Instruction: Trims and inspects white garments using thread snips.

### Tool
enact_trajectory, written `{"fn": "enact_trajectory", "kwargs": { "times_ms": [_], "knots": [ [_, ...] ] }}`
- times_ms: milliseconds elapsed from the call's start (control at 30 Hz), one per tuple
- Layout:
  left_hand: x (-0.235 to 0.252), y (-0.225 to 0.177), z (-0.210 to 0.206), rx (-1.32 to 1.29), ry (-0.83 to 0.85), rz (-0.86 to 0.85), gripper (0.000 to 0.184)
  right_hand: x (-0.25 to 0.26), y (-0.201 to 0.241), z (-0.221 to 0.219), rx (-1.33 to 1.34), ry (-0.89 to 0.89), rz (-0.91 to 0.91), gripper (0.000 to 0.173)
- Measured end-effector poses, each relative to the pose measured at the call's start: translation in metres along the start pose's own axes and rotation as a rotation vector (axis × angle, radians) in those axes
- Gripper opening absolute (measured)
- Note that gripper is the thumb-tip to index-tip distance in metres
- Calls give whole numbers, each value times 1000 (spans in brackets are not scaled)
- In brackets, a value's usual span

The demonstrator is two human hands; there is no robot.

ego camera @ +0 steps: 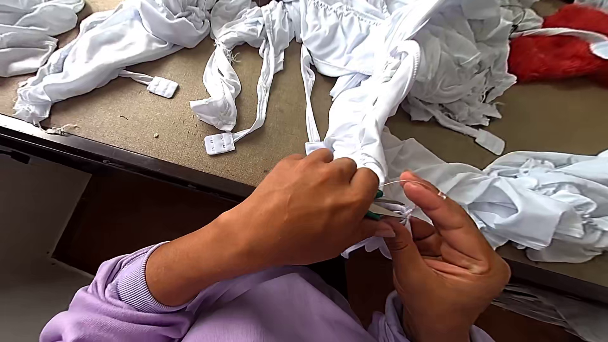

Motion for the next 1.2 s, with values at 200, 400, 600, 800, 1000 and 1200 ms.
{"fn": "enact_trajectory", "kwargs": {
  "times_ms": [200,400,600,800,1000,1200],
  "knots": [
    [13,-3,1,41,27,-62,29,0,2,2,-59,17,29,42],
    [14,-5,-5,42,1,-133,29,2,2,-1,-30,30,10,44],
    [14,-1,-11,-58,-24,-178,26,0,1,-1,-35,7,-51,44],
    [17,6,-8,-146,-27,-177,26,-2,1,3,-156,-60,-53,29],
    [27,20,-34,-243,-19,-176,35,-10,2,17,-207,-188,29,14],
    [25,27,-36,-261,-100,-118,6,-44,25,124,-231,258,-284,12]
  ]
}}
Point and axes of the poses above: each hand's wrist, its own x-axis towards the middle knuckle, its own z-axis out of the back of the hand, y = z × x, the point moved 4 cm from there along x, towards the middle knuckle, and after that the axes turned 5 degrees about y, right-handed, at the moved point
